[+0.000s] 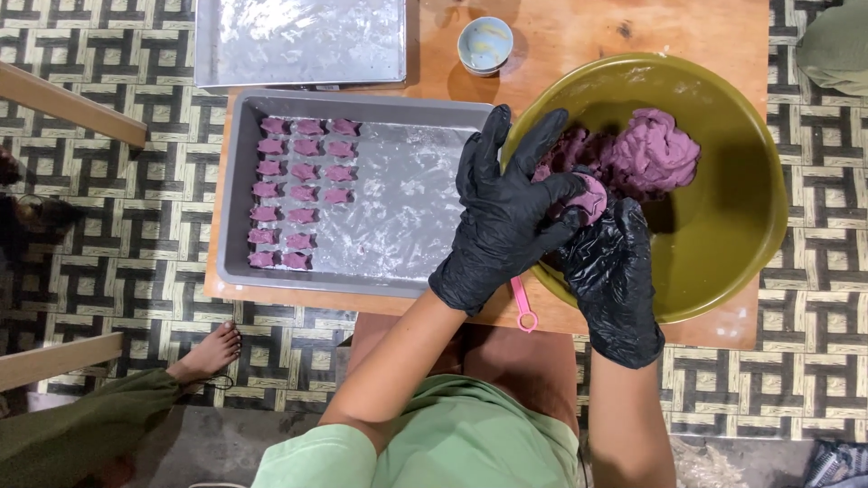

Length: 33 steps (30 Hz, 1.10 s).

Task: The person is taking purple dough from a large bowl, rolling small portions into balls, and pressing them into star-shaped molds in a metal tray.

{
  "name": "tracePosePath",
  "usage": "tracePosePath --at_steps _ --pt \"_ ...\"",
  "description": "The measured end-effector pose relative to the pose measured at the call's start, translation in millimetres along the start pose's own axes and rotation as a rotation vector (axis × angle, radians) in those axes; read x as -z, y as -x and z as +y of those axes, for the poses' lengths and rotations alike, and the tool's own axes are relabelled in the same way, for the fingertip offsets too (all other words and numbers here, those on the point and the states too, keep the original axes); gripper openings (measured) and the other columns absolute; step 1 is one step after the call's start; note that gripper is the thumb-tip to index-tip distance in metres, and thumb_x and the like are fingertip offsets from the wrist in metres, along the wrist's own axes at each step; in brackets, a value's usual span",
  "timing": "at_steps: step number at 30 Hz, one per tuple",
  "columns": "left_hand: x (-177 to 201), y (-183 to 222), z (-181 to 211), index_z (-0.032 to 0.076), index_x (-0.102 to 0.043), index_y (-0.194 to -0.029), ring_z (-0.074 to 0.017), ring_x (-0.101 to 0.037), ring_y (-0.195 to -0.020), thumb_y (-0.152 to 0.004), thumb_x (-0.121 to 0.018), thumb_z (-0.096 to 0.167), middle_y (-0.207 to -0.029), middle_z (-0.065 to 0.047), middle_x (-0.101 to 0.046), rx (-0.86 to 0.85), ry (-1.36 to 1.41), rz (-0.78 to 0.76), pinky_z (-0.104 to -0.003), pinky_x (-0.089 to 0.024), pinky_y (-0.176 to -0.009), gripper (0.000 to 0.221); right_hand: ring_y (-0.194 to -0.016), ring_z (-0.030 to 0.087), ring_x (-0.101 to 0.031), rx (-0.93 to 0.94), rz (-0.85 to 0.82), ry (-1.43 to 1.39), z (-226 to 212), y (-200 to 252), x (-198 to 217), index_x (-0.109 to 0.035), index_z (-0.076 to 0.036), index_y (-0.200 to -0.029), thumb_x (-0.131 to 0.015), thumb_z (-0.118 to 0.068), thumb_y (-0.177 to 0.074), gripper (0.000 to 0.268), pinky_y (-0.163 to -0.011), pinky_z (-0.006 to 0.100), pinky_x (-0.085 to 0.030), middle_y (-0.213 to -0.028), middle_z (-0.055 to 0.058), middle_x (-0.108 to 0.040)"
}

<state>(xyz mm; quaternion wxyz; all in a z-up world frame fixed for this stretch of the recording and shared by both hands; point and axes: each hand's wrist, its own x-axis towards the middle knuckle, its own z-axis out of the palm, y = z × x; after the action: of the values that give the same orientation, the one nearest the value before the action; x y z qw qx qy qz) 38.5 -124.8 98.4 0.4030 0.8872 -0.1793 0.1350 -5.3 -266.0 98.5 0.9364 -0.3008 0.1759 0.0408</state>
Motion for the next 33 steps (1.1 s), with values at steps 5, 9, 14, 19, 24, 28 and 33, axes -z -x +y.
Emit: tracePosePath --at_steps 5,9,14,19,24,28,33 --pt "-1 0 -2 0.038 -0.070 -0.126 -0.0408 -0.013 -0.163 -0.090 -0.079 0.047 -0.170 0.000 -0.030 -0.041 -0.047 -0.007 -0.063 -0.014 -0.134 0.037 -0.108 0.031 -0.071 0.017 0.018 -0.069 1 -1 4 -0.060 -0.005 -0.137 -0.052 -0.039 -0.106 0.047 -0.096 0.049 -0.061 -0.124 0.019 -0.070" --pt "-1 1 -5 0.038 -0.071 -0.124 -0.0413 -0.013 -0.163 -0.090 -0.079 0.047 -0.169 0.000 -0.030 -0.060 -0.070 -0.012 -0.064 -0.015 -0.134 0.036 -0.108 0.033 -0.071 0.015 0.036 -0.079 1 -6 12 -0.062 -0.005 -0.135 -0.055 -0.036 -0.105 0.044 -0.097 0.052 -0.061 -0.122 0.018 -0.069" --pt "-2 -1 -7 0.037 -0.071 -0.120 -0.0423 -0.013 -0.162 -0.090 -0.077 0.047 -0.169 0.000 -0.028 -0.102 -0.116 -0.018 -0.067 -0.016 -0.132 0.033 -0.116 0.031 -0.069 0.004 0.042 -0.004 -4 -4 4 -0.058 -0.007 -0.133 -0.054 -0.037 -0.106 0.040 -0.109 0.052 -0.055 -0.131 0.019 -0.067" --pt "-5 -2 -8 0.036 -0.072 -0.117 -0.0430 -0.012 -0.161 -0.089 -0.076 0.047 -0.169 0.000 -0.027 -0.133 -0.152 -0.023 -0.069 -0.017 -0.131 0.031 -0.110 0.031 -0.070 0.008 -0.001 -0.088 -3 -1 0 -0.061 -0.004 -0.133 -0.052 -0.034 -0.107 0.041 -0.104 0.050 -0.057 -0.124 0.019 -0.069" --pt "-9 -8 -7 0.035 -0.072 -0.115 -0.0438 -0.012 -0.161 -0.089 -0.075 0.047 -0.169 0.000 -0.026 -0.165 -0.187 -0.026 -0.071 -0.017 -0.129 0.029 -0.133 0.030 -0.057 0.042 -0.041 -0.039 8 -7 24 -0.055 -0.005 -0.147 -0.056 -0.037 -0.101 0.055 -0.112 0.054 -0.049 -0.144 0.015 -0.061" --pt "-10 -7 -7 0.033 -0.072 -0.111 -0.0457 -0.015 -0.160 -0.090 -0.078 0.045 -0.168 -0.001 -0.028 -0.188 -0.209 0.010 -0.073 -0.021 -0.129 0.025 -0.136 0.028 -0.056 0.096 -0.035 -0.087 8 -7 21 -0.054 -0.002 -0.146 -0.057 -0.033 -0.102 0.054 -0.119 0.044 -0.047 -0.147 0.016 -0.059" --pt "-14 -6 -9 0.032 -0.070 -0.111 -0.0426 -0.009 -0.162 -0.088 -0.079 0.040 -0.170 0.001 -0.024 -0.204 -0.197 0.022 -0.074 -0.021 -0.131 0.026 -0.139 0.029 -0.055 0.127 -0.029 -0.084 7 -6 18 -0.057 0.000 -0.143 -0.058 -0.030 -0.102 0.050 -0.123 0.042 -0.044 -0.147 0.017 -0.059"
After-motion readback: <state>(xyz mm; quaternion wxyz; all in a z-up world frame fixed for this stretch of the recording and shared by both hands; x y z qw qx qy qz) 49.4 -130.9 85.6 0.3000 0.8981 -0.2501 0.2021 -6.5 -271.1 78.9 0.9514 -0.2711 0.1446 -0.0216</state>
